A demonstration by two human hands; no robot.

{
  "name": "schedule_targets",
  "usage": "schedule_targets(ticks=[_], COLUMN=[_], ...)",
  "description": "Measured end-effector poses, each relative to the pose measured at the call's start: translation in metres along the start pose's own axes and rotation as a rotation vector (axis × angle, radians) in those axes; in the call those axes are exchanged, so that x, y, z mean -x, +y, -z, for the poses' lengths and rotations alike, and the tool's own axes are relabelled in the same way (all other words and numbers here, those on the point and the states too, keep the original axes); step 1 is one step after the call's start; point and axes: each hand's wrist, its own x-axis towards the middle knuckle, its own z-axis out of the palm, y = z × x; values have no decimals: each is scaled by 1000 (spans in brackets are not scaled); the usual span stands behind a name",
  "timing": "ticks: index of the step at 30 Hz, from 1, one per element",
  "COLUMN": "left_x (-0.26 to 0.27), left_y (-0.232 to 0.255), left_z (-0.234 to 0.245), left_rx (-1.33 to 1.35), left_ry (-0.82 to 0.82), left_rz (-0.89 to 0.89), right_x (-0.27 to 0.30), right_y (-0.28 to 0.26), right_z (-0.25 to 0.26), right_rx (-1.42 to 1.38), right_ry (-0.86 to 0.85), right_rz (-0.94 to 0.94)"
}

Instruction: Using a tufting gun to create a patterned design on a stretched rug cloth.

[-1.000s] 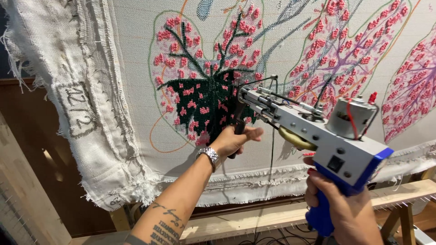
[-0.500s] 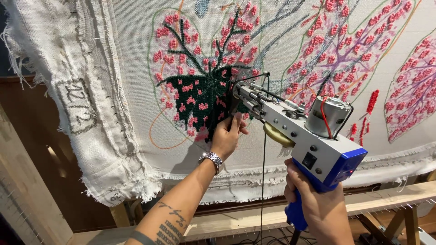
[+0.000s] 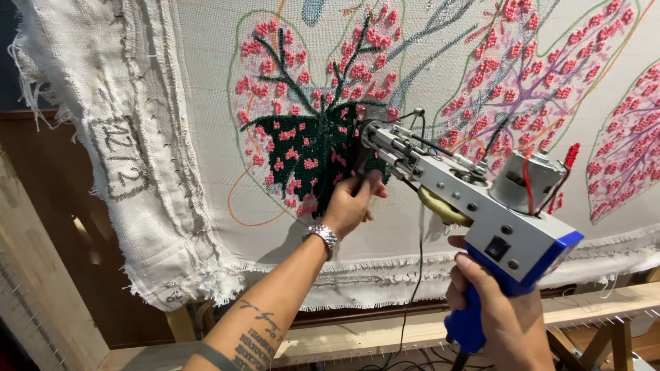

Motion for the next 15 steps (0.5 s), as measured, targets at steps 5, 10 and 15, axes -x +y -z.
schedule_targets(ticks=[5, 10, 15], left_x=[-4, -3, -20], left_y=[29, 39, 9], left_z=[14, 6, -13], left_rx=[103, 251, 309], left_ry=[-476, -813, -896], left_rz=[158, 192, 136], right_x=[-2, -2, -7], right_y=[-10, -23, -23], right_z=[32, 60, 95], right_rx=[-62, -113, -81], right_ry=[-35, -67, -109], right_rz=[-59, 17, -41])
